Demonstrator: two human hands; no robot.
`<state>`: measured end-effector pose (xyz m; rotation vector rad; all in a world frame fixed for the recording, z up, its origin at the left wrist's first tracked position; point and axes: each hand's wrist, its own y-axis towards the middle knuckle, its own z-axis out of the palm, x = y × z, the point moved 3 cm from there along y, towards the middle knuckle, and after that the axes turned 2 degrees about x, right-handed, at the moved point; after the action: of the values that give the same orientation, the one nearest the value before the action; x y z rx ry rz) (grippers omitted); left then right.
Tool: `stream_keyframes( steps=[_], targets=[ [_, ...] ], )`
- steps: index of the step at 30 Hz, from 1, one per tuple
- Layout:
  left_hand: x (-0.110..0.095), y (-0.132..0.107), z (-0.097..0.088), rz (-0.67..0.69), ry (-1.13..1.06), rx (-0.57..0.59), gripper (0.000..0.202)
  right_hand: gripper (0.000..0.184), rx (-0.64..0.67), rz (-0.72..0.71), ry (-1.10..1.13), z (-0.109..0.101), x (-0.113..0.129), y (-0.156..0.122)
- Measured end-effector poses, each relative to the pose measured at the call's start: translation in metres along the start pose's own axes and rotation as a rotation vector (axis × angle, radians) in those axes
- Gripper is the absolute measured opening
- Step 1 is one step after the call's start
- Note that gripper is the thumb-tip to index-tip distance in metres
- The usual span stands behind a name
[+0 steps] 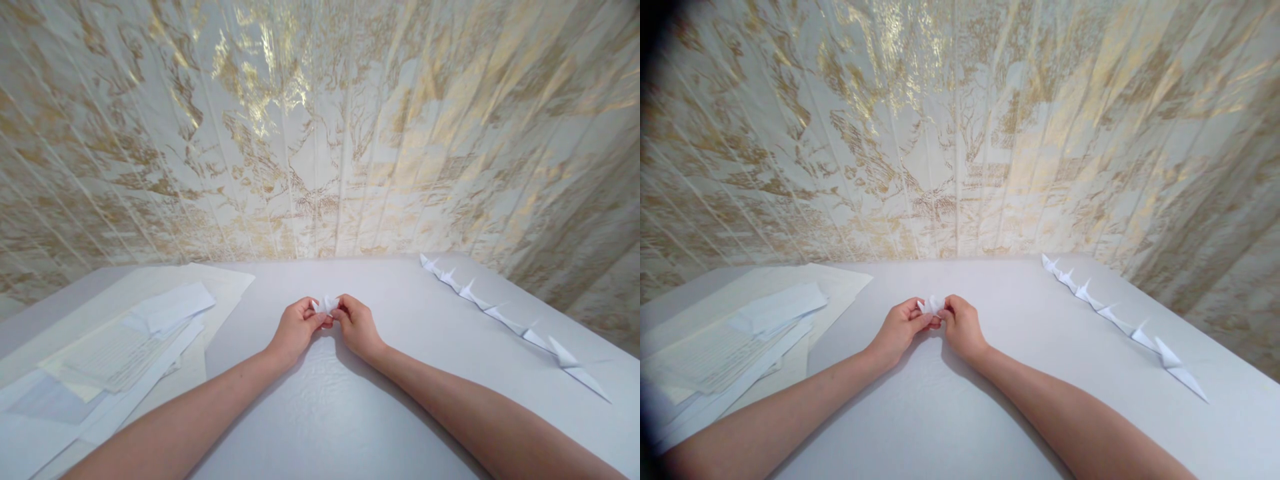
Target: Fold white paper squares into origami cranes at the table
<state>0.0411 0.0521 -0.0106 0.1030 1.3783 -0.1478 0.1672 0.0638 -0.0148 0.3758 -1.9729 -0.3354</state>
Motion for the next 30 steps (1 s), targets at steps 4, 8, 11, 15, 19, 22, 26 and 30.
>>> stream_keyframes(
  steps=[4, 8, 11, 15, 19, 22, 26, 30],
  targets=[
    [0.000, 0.000, -0.002, 0.019, 0.068, -0.007, 0.018, 0.011, 0.049, 0.034, 0.007, 0.003, -0.001, 0.000],
    [-0.002, 0.001, -0.006, 0.001, 0.092, 0.000, 0.020, 0.010, 0.110, 0.036, 0.083, 0.004, -0.003, 0.001],
    [-0.003, 0.003, -0.008, 0.003, 0.097, 0.011, 0.022, 0.012, 0.160, 0.037, 0.123, 0.005, -0.003, 0.002],
    [0.000, 0.005, -0.011, 0.051, 0.206, 0.010, 0.020, 0.015, 0.196, 0.052, 0.151, 0.007, -0.003, 0.001],
    [0.002, 0.007, -0.015, 0.134, 0.441, -0.033, 0.021, 0.012, 0.194, 0.046, 0.151, 0.008, -0.003, 0.001],
    [0.002, 0.007, -0.013, 0.129, 0.448, -0.023, 0.022, 0.012, 0.168, 0.083, 0.133, 0.007, -0.005, 0.001],
    [-0.001, 0.004, -0.010, 0.082, 0.356, 0.019, 0.022, 0.010, 0.183, 0.106, 0.195, 0.006, -0.008, 0.003],
    [-0.007, 0.003, -0.012, 0.120, 0.231, 0.113, 0.013, 0.010, 0.212, 0.126, 0.287, 0.005, -0.007, 0.004]
  ],
)
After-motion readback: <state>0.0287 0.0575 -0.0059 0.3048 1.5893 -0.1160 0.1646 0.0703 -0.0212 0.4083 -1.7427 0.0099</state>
